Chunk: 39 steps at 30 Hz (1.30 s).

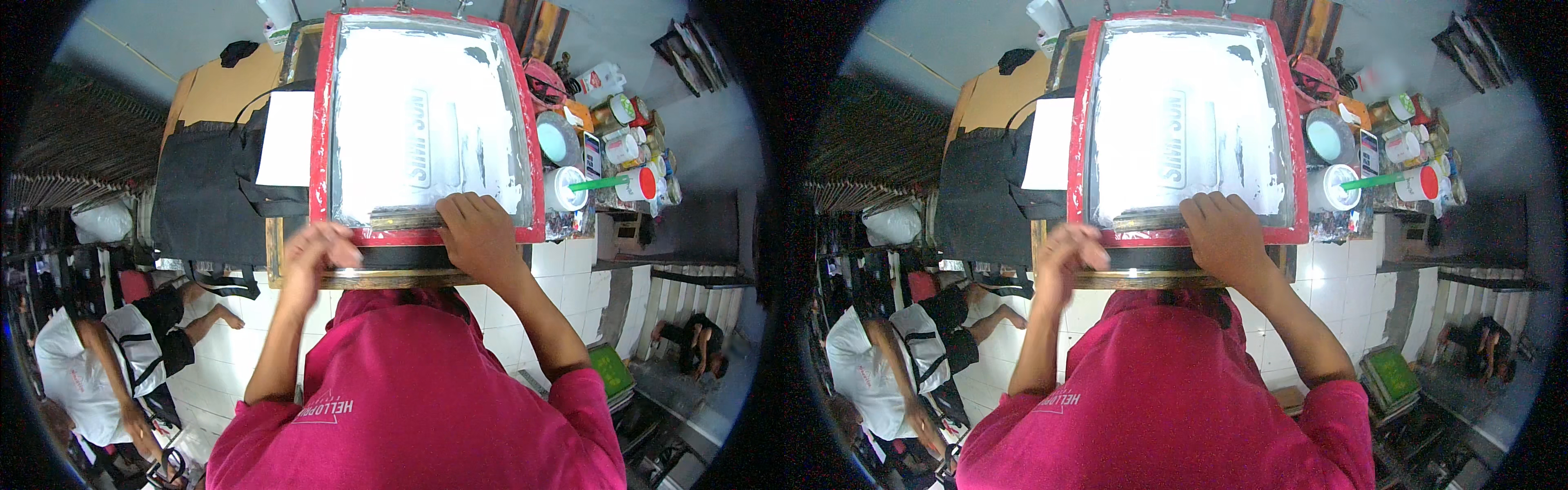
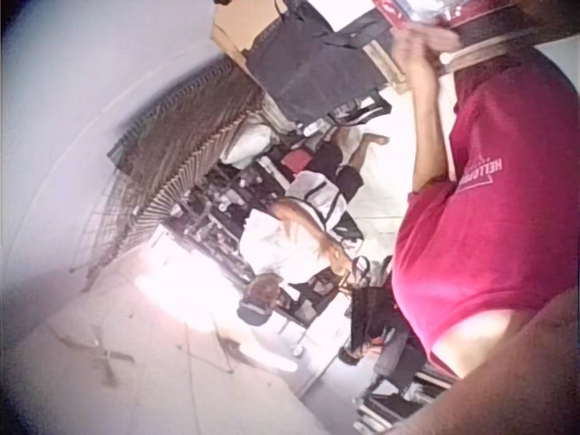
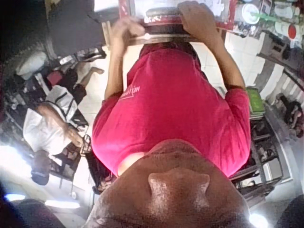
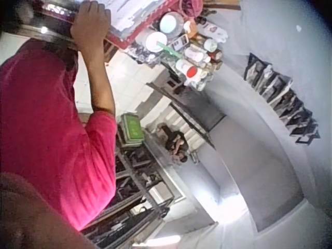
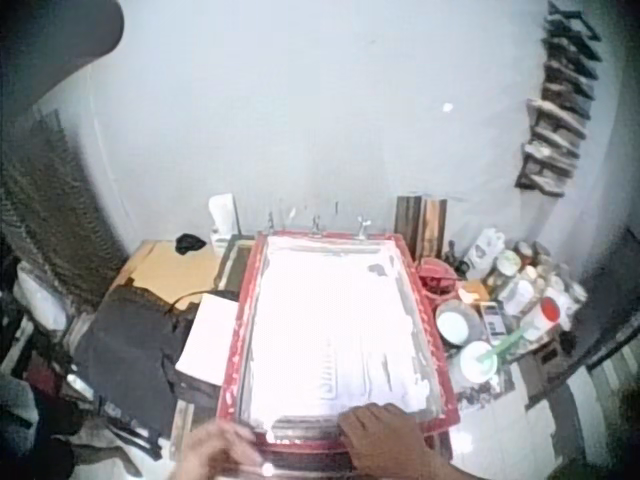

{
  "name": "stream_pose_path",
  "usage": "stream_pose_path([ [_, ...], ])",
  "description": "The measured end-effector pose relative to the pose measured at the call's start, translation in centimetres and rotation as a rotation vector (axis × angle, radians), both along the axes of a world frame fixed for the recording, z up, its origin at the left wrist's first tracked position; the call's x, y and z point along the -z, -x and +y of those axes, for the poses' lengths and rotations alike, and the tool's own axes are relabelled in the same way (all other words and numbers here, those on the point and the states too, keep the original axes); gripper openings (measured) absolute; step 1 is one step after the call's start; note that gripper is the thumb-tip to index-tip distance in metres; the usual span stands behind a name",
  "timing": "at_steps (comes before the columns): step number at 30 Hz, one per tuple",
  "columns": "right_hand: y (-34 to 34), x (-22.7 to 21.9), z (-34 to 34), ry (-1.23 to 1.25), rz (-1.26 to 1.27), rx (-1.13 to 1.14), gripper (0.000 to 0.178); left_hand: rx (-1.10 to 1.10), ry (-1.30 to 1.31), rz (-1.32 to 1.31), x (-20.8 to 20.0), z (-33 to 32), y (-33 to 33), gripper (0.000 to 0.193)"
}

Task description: The person performs screen printing on black tote bags by placing a bag on the printing board, lowering the screen, applying white ink with a squeegee, and then removing the printed bag to let it dry.

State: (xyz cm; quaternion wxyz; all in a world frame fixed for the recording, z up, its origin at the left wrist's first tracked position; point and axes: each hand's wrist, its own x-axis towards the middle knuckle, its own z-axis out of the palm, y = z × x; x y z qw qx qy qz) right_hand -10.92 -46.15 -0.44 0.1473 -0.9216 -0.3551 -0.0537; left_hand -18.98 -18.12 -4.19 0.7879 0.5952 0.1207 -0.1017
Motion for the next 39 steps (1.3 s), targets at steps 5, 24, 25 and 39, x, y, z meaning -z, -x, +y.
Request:
stream_pose_path([
  [5, 0.2, 0.3, 0.4, 0.052, -0.031, 0.019, 0.033, 0.341, -1.050, -0.827, -1.9, 0.6, -9.9, 0.052],
  [24, 0.7, 0.9, 0.7, -0.048, -0.118, 0.074, 0.015, 0.900, -1.158, -0.934, 0.1, -3.1, -16.5, 0.072],
  [25, 0.7, 1.0, 0.7, -0.056, -0.119, 0.074, 0.015, 0.917, -1.164, -0.917, -0.1, -3.1, -16.6, 0.072],
  [39, 0.6, 0.6, 0.6, -0.063, -0.105, 0.085, 0.011, 0.863, -1.182, -0.938, -0.1, -3.2, -16.3, 0.071],
])
